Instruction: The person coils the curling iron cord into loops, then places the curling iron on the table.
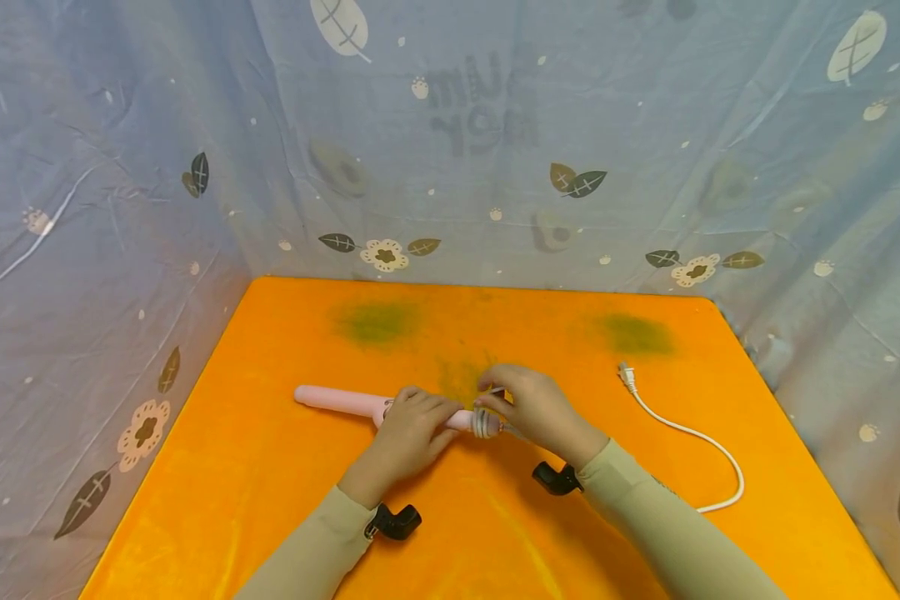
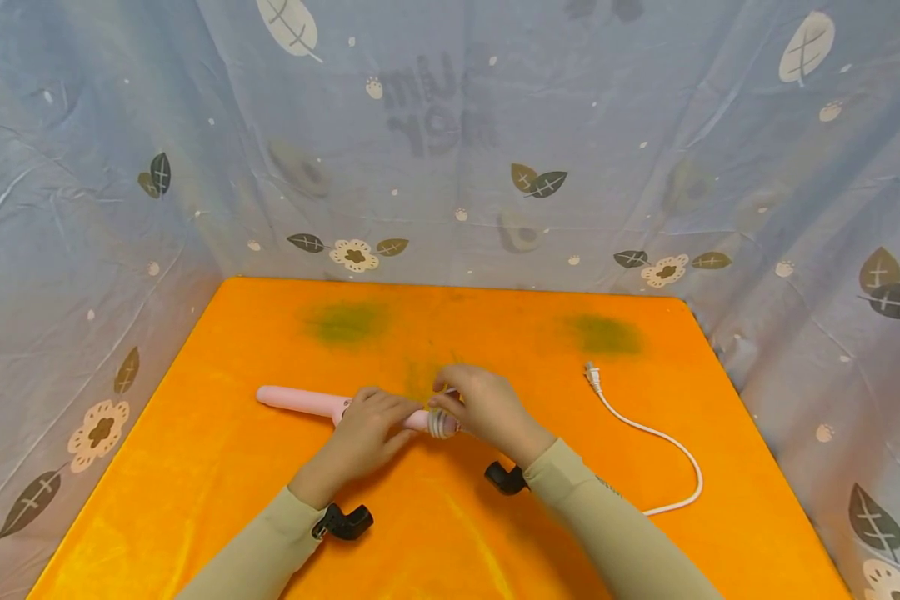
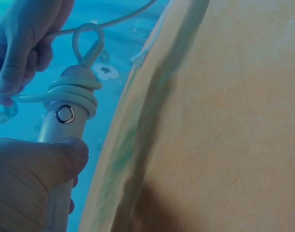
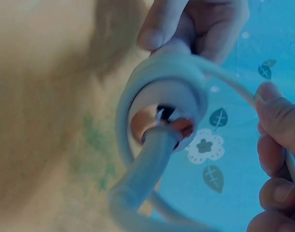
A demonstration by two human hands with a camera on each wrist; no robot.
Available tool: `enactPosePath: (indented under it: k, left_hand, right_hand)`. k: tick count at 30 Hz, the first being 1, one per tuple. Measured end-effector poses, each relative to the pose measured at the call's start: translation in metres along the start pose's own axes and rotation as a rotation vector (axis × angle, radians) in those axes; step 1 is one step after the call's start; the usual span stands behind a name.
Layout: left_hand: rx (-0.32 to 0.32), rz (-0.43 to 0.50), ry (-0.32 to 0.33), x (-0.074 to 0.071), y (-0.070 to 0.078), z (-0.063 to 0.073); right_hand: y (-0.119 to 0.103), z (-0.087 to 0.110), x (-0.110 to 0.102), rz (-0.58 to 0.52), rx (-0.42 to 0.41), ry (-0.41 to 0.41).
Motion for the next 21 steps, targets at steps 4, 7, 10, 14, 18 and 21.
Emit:
enactPosePath:
  k: [4,7,10,14,18,21]
  left_hand:
    - [0.003,0.001,0.016,-0.001,0.0,0.0]
    - [0.004,0.006,0.025,-0.001,-0.001,0.0]
    - [0.006,0.013,0.024,-0.001,-0.001,0.001]
    - [0.01,0.015,0.021,-0.002,-0.001,0.002]
    - [0.016,0.039,0.045,-0.006,0.0,0.003]
    - [0.028,0.051,0.08,-0.009,0.0,0.004]
  right_hand:
    - [0.003,-0.001,0.0,-0.049,0.024,-0.013]
    - [0.012,-0.001,0.002,-0.155,0.091,-0.031]
    - [0.022,0.0,0.004,-0.261,0.14,-0.065]
    - [0.033,0.0,0.009,-0.368,0.187,-0.121]
    - [0.045,0.001,0.014,-0.452,0.249,-0.153]
    - [0.054,0.002,0.018,-0.5,0.278,-0.169]
Point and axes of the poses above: each hand's wrist, its own z-axis away from the middle knuckle, its own x-axis out of the palm, y = z × x, the point moved 5 cm from there along -z, towards the middle knuckle, and after that the axes turned 2 degrees about -z, right-handed, at the moved point
